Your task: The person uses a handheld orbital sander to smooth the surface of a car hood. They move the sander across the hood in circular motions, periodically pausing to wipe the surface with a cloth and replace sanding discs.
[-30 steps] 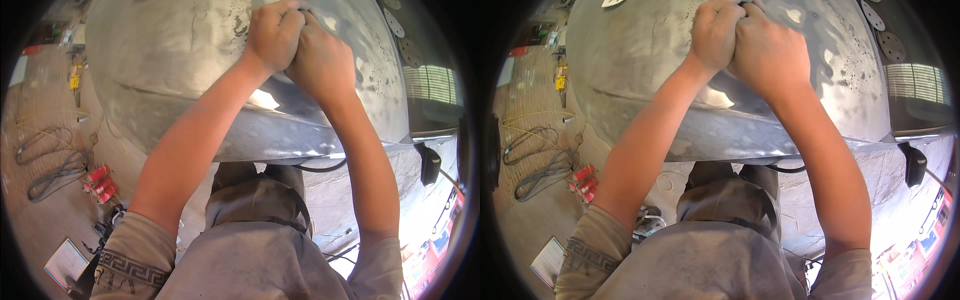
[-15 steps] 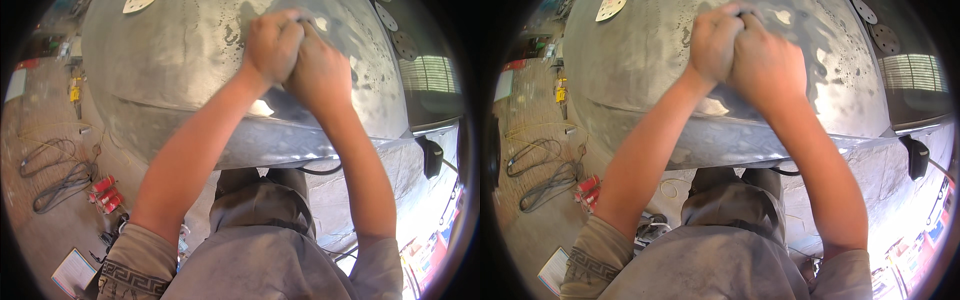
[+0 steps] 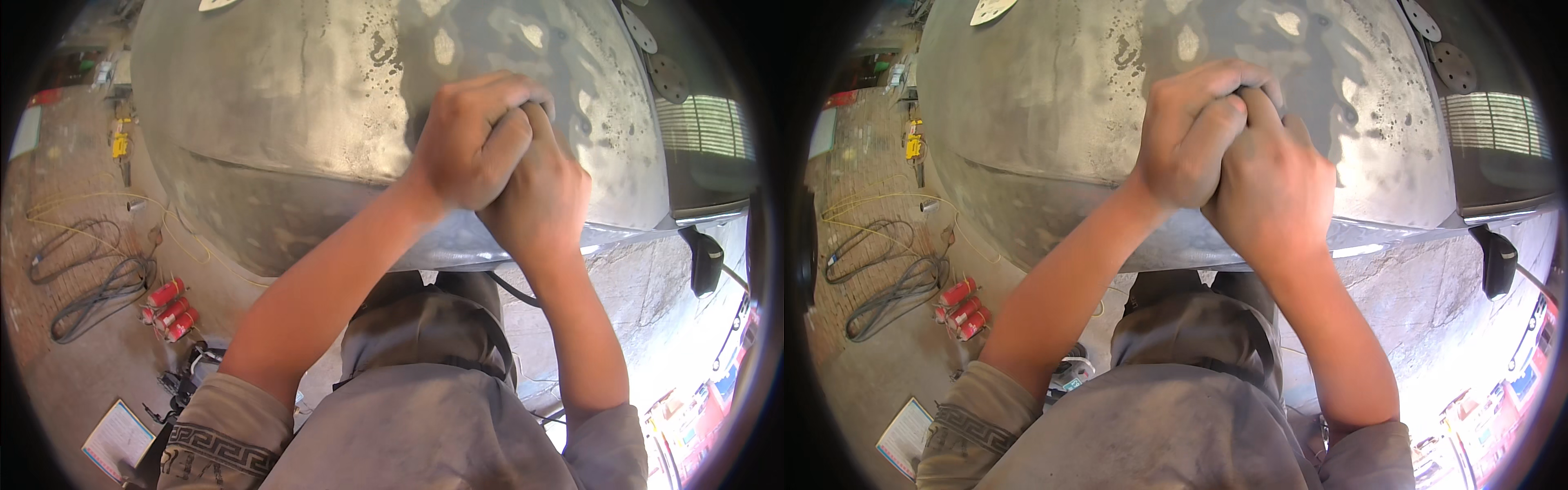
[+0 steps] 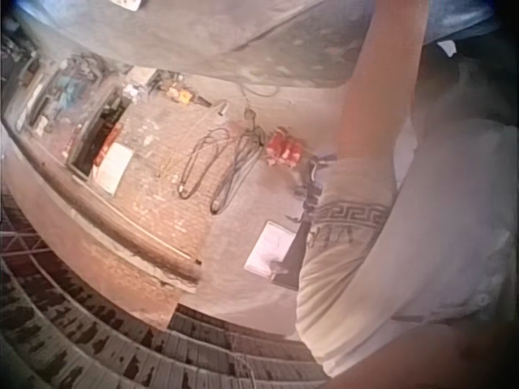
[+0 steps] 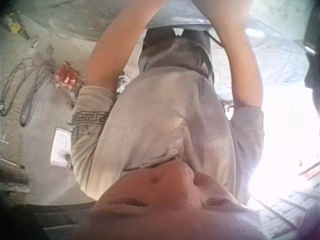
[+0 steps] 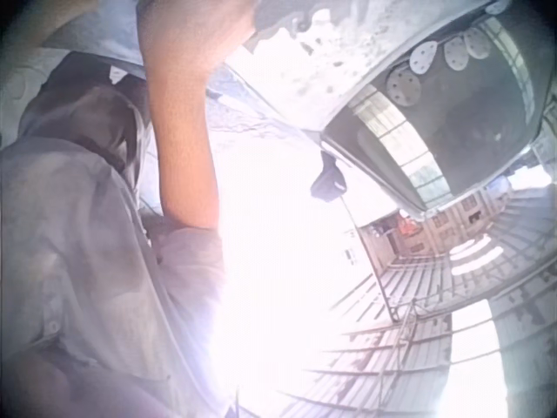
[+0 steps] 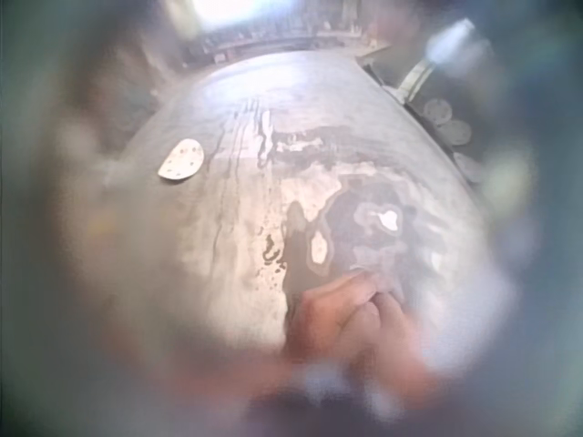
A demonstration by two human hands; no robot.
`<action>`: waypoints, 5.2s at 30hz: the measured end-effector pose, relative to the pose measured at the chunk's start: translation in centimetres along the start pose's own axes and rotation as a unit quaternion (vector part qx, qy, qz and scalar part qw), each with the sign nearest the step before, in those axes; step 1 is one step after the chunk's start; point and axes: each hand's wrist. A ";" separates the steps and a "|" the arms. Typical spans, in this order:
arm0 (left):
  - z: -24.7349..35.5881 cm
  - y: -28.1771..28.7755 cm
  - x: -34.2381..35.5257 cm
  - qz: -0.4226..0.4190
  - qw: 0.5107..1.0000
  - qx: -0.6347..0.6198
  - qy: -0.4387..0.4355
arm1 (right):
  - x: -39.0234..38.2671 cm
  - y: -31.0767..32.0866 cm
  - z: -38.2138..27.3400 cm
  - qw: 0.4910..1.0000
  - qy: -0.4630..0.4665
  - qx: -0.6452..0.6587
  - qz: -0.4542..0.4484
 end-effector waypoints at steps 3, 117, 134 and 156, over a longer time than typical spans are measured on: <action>0.0 -0.1 0.6 0.024 1.000 -0.002 -0.008 | 0.8 0.1 0.7 1.000 0.026 0.007 0.009; -1.3 -4.5 11.5 0.032 0.988 0.084 0.125 | 7.6 0.3 13.0 0.977 -0.014 0.176 -0.119; -2.6 -2.9 12.0 0.053 0.994 0.063 0.072 | 8.1 -0.2 11.5 0.989 0.052 0.119 -0.074; 0.0 -6.6 4.7 0.020 0.998 0.063 0.019 | -0.7 0.9 9.3 0.986 0.013 0.146 -0.074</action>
Point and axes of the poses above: each hand's wrist, its own x-axis towards the middle knuckle, its own y-axis out of the back of the hand, z = x × y, and after that the axes turned 13 degrees about y, right-handed
